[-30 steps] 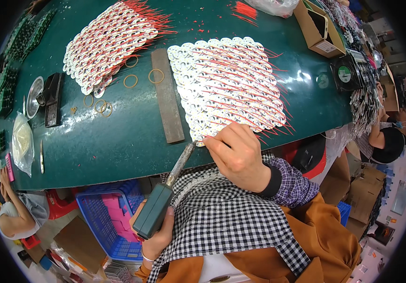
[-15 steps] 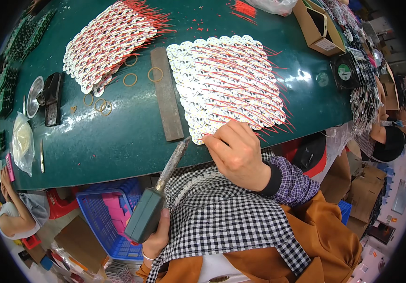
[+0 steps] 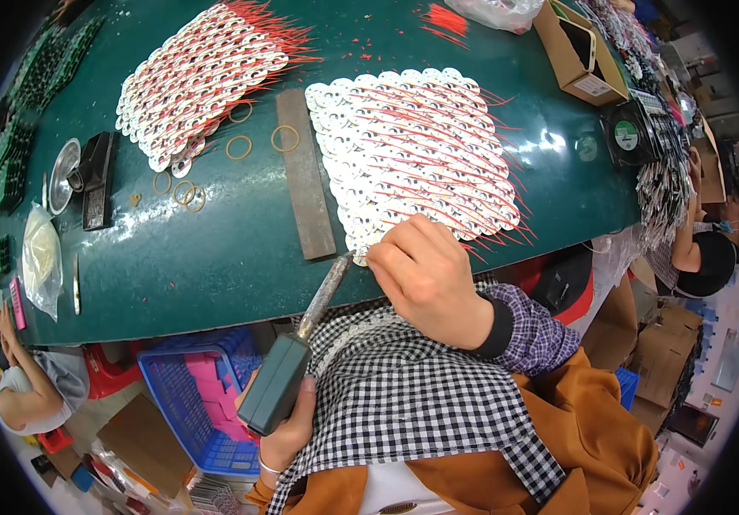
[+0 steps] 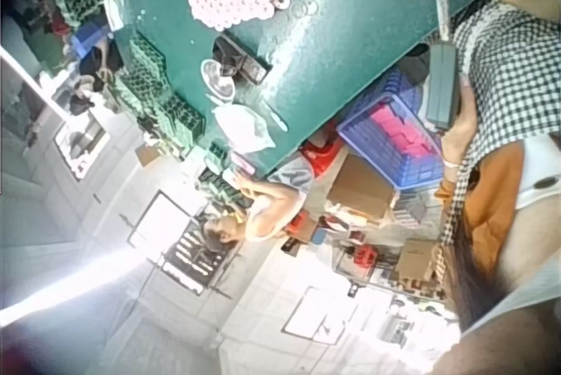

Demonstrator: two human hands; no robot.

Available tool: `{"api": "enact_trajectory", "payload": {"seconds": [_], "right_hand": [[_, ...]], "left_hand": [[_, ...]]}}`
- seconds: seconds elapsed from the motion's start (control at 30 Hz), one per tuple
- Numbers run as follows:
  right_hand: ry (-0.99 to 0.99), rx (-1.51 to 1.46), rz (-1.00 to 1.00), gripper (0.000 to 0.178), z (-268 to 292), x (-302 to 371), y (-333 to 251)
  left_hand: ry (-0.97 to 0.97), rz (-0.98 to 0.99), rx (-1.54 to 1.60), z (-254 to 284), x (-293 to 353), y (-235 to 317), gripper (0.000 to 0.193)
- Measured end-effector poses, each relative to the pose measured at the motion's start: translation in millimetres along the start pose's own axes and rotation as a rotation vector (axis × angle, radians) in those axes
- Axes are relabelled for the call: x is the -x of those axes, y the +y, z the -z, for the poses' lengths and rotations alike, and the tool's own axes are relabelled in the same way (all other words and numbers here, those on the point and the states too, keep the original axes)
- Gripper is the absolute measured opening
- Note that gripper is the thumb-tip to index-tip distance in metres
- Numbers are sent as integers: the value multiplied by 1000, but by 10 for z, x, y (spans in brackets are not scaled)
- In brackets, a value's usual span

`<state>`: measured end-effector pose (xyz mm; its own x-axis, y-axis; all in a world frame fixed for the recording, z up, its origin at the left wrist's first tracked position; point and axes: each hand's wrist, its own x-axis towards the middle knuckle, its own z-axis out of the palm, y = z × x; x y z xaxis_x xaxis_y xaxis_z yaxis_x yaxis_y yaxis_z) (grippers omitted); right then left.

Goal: The person attaches red wires onto circular LED circuit boards on a panel and solders them in place using a soldering iron.

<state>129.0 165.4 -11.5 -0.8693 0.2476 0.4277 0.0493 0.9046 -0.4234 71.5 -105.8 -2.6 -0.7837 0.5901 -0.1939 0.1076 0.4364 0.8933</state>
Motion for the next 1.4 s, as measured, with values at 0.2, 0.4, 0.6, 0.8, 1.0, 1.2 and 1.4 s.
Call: {"api": "enact_trajectory", "payload": {"seconds": [0.2, 0.4, 0.6, 0.8, 1.0, 1.2, 1.4], "right_hand": [[-1, 14, -18, 13, -53, -29, -24], [4, 22, -11, 13, -62, -30, -21], [10, 32, -7, 13, -61, -34, -19], [3, -16, -15, 14, -12, -37, -9], [43, -59, -102, 12, 130, -59, 113], [-61, -14, -110, 13, 114, -82, 64], [-136, -9, -128, 12, 83, -79, 76]], "left_hand": [[145, -170, 16, -131, -89, -60, 19], [112, -156, -28, -116, -26, -164, 20], [121, -140, 0, -94, 13, -167, 19], [176, -96, 62, -103, 141, -239, 27], [232, -30, 140, -158, 108, -148, 34], [251, -40, 158, -174, 114, -172, 35], [230, -41, 170, -166, 117, -185, 36]]}}
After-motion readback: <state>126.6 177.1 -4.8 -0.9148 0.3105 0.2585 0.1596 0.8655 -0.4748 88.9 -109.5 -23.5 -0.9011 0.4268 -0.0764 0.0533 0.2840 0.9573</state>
